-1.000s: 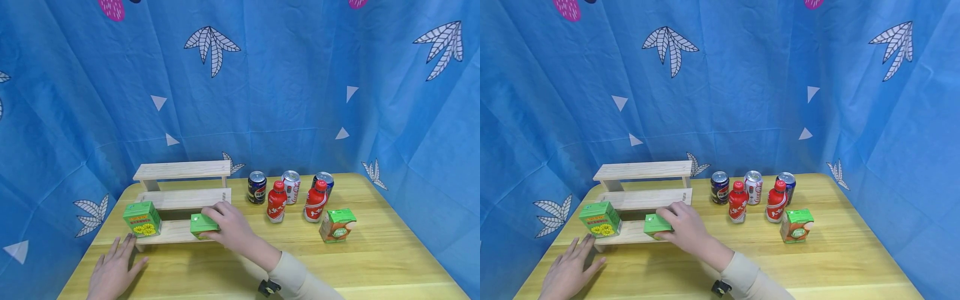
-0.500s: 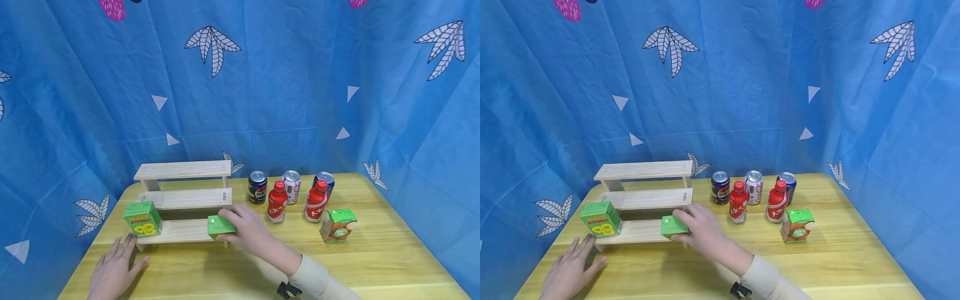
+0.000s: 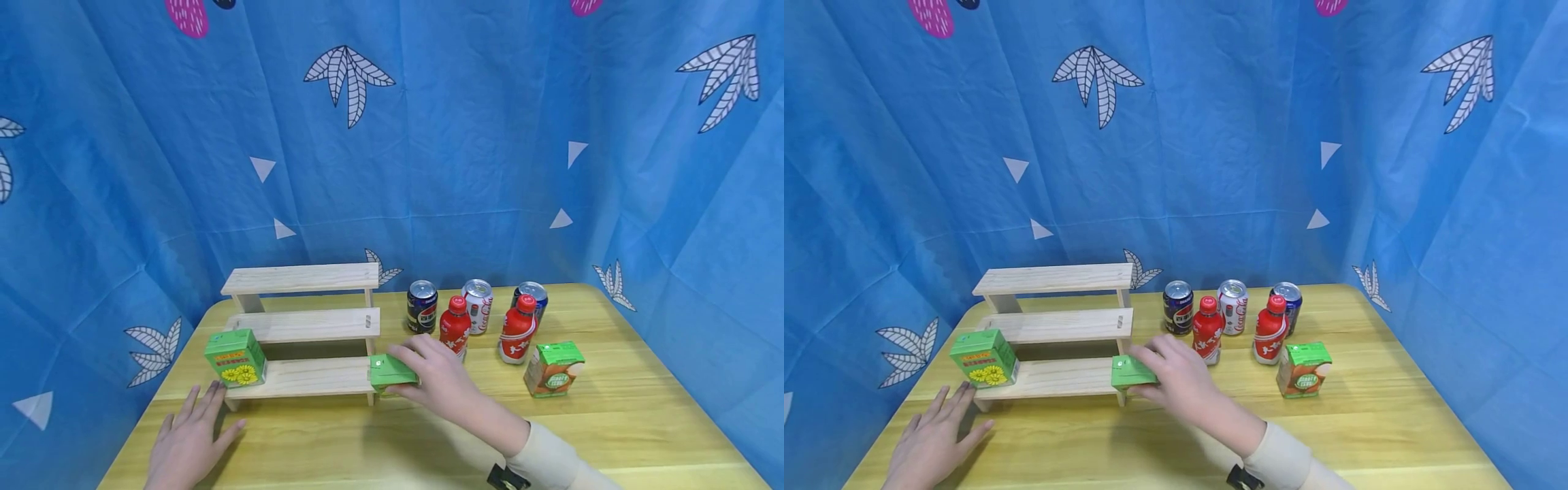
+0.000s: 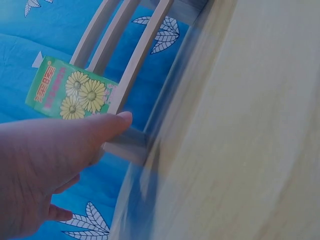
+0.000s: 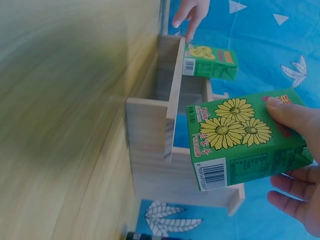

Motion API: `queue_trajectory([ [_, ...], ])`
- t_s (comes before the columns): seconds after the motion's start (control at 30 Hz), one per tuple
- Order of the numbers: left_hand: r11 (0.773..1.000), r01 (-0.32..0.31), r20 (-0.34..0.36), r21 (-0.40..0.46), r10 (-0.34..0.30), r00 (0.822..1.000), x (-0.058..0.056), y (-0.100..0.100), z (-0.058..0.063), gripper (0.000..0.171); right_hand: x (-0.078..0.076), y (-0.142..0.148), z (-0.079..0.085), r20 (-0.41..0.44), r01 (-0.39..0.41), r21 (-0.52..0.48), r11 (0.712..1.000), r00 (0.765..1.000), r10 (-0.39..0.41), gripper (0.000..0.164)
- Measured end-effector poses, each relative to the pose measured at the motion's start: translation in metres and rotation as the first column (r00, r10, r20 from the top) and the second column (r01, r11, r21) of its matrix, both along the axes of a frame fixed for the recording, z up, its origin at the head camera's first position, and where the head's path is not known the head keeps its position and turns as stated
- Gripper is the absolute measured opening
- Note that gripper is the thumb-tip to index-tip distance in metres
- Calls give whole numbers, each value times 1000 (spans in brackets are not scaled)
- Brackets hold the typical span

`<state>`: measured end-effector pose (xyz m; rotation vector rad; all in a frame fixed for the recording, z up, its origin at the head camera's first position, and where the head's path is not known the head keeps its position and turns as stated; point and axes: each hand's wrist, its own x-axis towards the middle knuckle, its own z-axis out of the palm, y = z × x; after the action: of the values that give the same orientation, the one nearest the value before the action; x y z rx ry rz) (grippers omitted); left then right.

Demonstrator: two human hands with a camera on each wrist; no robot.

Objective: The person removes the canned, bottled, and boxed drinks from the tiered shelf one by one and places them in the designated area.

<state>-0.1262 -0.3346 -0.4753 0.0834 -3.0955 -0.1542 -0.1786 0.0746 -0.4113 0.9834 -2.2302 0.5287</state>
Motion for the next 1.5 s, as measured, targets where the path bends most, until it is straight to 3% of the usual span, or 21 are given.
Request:
queue_trajectory([
  [1.17, 999, 37, -79, -33, -40, 996, 2, 0, 6, 92, 1, 86, -24, -66, 58, 81, 995, 996, -52, 63],
  [1.5, 999, 41, -75, -32, -43, 996, 3, 0, 6, 92, -4, 105, -34, -28, 108, 104, 989, 994, -105, 60],
])
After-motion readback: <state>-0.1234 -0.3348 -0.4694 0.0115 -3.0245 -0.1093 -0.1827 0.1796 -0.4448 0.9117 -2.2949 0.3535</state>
